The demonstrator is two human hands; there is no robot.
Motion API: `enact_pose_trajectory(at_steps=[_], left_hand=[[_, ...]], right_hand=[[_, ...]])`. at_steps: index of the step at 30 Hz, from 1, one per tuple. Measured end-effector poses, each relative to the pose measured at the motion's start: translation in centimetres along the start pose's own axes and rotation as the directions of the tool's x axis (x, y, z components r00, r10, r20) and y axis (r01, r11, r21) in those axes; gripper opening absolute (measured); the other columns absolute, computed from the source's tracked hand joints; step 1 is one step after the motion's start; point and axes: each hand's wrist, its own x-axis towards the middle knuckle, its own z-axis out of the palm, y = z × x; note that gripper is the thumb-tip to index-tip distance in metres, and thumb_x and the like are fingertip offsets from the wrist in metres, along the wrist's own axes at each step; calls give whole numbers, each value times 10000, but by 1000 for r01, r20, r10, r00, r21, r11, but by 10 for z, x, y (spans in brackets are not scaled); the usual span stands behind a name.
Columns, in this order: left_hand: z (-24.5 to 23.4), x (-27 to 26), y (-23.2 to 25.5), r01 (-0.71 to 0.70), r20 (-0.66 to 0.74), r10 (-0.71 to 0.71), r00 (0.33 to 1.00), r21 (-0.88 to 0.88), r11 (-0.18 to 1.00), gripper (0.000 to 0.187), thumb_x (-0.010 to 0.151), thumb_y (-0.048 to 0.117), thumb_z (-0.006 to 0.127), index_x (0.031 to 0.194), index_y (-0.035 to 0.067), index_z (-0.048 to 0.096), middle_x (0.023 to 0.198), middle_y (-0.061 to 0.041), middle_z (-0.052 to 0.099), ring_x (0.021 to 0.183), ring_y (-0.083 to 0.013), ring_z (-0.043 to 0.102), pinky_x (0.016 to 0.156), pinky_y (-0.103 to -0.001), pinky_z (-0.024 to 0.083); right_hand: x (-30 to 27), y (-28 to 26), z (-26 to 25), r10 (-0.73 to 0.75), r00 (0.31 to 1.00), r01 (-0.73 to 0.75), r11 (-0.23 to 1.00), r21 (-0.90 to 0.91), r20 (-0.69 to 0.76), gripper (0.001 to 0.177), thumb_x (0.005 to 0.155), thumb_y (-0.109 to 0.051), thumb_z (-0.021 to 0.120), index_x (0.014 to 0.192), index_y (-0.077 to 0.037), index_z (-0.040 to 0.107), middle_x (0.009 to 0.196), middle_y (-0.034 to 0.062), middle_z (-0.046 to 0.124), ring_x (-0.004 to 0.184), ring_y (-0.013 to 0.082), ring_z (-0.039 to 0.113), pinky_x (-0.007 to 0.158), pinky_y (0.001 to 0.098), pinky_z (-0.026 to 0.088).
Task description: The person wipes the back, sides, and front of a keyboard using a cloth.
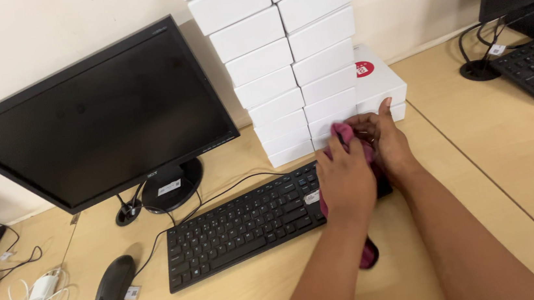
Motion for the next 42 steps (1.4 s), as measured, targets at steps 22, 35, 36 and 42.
enact_pose_trajectory(at_steps=[22, 35, 36, 42], left_hand=[[-18, -29, 7, -95, 37, 99, 994, -104, 990, 351, 898, 106, 602, 1239, 52, 665, 1364, -231, 534, 1077, -469, 529, 887, -537, 473], [-8, 4, 5, 82, -5, -82, 997, 62, 995, 351, 909, 94, 578, 1255, 50, 614, 1419, -228, 512, 1152, -447, 517, 972, -523, 456], [-9, -5, 7, 31, -92, -26, 995, 57, 998, 366, 905, 95, 585, 1266, 45, 618, 1416, -231, 522, 1145, -444, 524, 958, -522, 459], [-22, -48, 5, -100, -23, 101, 995, 37, 994, 354, 922, 108, 604, 1269, 51, 643, 1354, -224, 553, 1127, -458, 536, 933, -514, 478]], right_hand=[[20, 17, -22, 30, 1000, -31, 985, 171, 8, 959, 961, -782, 141, 1109, 21, 644, 1170, 163, 683, 1159, 275, 617, 1102, 432, 458], [14, 11, -13, -23, 1000, 25, 988, 152, -15, 906, 982, -752, 152, 1135, -4, 640, 1135, 145, 668, 1129, 266, 604, 1065, 420, 460], [13, 11, -14, -26, 1000, 27, 988, 153, -3, 908, 982, -752, 154, 1128, 0, 641, 1129, 149, 670, 1120, 271, 607, 1063, 424, 465], [21, 20, -20, -30, 1000, 30, 991, 133, 1, 923, 965, -772, 168, 1098, -2, 661, 1122, 146, 681, 1091, 253, 615, 1079, 411, 455]])
